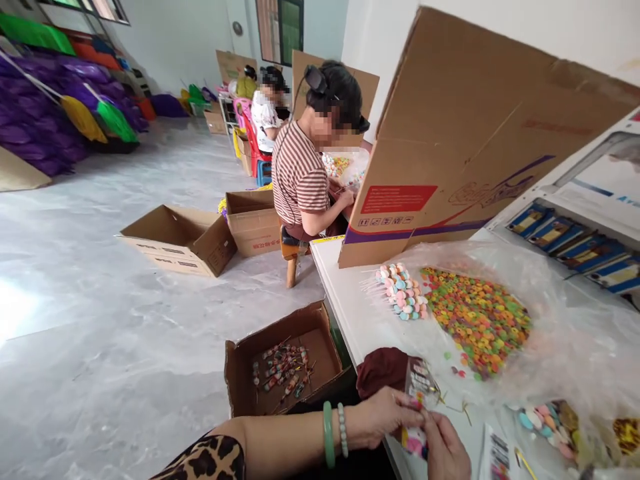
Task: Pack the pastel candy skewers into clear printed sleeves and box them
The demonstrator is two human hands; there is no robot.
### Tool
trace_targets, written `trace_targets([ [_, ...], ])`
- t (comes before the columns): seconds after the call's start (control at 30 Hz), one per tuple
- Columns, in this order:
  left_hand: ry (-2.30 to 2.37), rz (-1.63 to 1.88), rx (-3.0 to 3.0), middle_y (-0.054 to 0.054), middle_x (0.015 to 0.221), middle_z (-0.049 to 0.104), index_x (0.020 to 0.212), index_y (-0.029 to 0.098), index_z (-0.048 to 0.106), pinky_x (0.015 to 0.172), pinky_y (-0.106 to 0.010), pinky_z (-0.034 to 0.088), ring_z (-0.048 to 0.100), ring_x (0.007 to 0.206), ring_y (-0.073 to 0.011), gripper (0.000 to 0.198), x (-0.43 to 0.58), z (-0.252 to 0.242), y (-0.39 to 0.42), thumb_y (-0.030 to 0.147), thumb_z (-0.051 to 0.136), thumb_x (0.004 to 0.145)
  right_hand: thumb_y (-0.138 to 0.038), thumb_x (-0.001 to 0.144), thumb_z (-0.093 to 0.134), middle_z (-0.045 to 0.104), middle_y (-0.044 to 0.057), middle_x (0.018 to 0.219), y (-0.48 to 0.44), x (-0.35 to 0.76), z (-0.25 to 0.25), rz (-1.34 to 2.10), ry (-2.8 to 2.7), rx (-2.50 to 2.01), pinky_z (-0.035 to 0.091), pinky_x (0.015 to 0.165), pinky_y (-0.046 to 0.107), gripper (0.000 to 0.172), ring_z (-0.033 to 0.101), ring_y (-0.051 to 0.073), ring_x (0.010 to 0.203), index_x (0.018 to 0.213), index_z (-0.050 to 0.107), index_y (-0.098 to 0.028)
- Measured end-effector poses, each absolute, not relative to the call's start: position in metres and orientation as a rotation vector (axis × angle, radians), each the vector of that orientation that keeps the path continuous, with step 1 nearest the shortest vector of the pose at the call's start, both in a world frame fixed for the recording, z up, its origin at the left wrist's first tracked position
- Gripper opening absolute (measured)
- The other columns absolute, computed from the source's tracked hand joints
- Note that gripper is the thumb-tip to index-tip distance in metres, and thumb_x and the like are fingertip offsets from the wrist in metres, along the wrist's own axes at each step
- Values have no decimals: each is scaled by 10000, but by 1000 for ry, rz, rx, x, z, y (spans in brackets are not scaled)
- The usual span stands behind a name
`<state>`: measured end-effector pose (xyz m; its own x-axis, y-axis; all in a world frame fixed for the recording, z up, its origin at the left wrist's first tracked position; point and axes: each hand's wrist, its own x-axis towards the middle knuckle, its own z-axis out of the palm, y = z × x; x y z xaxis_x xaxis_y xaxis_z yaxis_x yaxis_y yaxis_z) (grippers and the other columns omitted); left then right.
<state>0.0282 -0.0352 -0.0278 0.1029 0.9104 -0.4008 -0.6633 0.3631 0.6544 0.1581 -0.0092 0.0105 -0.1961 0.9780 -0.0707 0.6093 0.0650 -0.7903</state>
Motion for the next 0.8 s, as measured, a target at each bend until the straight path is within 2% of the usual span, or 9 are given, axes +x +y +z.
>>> trace_targets([
  [0.03,873,1215,365,-43,686,628,763,126,728,586,-296,454,545,583,-130,492,18,-26,-40,496,830,455,-525,748,580,683,22,736,-12,143,14,1055,-1803,-1569,554,677,386,257,654,278,753,706,682,-293],
  [0.1,890,1240,463,-30,684,633,784,110,734,635,-283,447,529,619,-119,434,-2,-23,-49,465,801,546,-545,721,606,624,24,647,-17,119,20,1138,-1762,-1528,499,584,325,321,589,221,642,666,645,-232],
  [0.17,963,1241,552,-23,650,636,714,106,725,636,-272,438,520,629,-126,357,-19,-19,-53,406,818,544,-551,728,608,520,-8,544,-20,104,22,1203,-1764,-1493,421,515,279,358,497,166,548,598,579,-218],
  [0.27,1014,1256,520,-35,613,646,658,117,703,570,-254,427,521,566,-122,306,-39,-16,-49,392,809,575,-504,765,587,449,-37,497,-14,96,18,1257,-1780,-1481,360,512,251,356,440,134,515,562,522,-219],
  [0.4,1057,1242,340,-30,512,608,695,109,683,426,-238,370,480,409,-107,322,-59,-16,-35,403,794,623,-404,799,534,530,-41,573,16,106,10,1226,-1729,-1497,357,535,236,227,454,127,536,665,574,-225],
  [0.53,1022,1399,150,-25,612,659,712,114,676,540,-243,476,569,507,-109,308,-73,-12,-24,297,857,544,-322,718,540,551,-36,612,64,115,2,1036,-1616,-1624,372,561,234,118,468,139,587,696,603,-224],
  [0.63,1042,1450,133,-44,766,709,825,119,702,666,-259,518,632,649,-128,349,-76,-4,-17,315,851,578,-278,704,525,530,-44,594,95,98,-3,1010,-1635,-1594,366,553,228,94,463,127,567,681,599,-224],
  [0.7,1068,1486,149,-38,832,714,873,140,697,713,-255,522,648,724,-133,360,-76,0,-13,335,836,604,-253,688,532,544,-54,607,109,76,-6,1117,-1635,-1520,372,542,220,77,474,112,548,686,604,-225],
  [0.8,1120,1455,145,-3,780,682,867,162,669,604,-207,493,613,642,-94,324,-79,0,-10,329,811,627,-218,643,561,542,-68,563,124,38,-10,1373,-1410,-1591,333,450,212,27,453,88,441,661,582,-216],
])
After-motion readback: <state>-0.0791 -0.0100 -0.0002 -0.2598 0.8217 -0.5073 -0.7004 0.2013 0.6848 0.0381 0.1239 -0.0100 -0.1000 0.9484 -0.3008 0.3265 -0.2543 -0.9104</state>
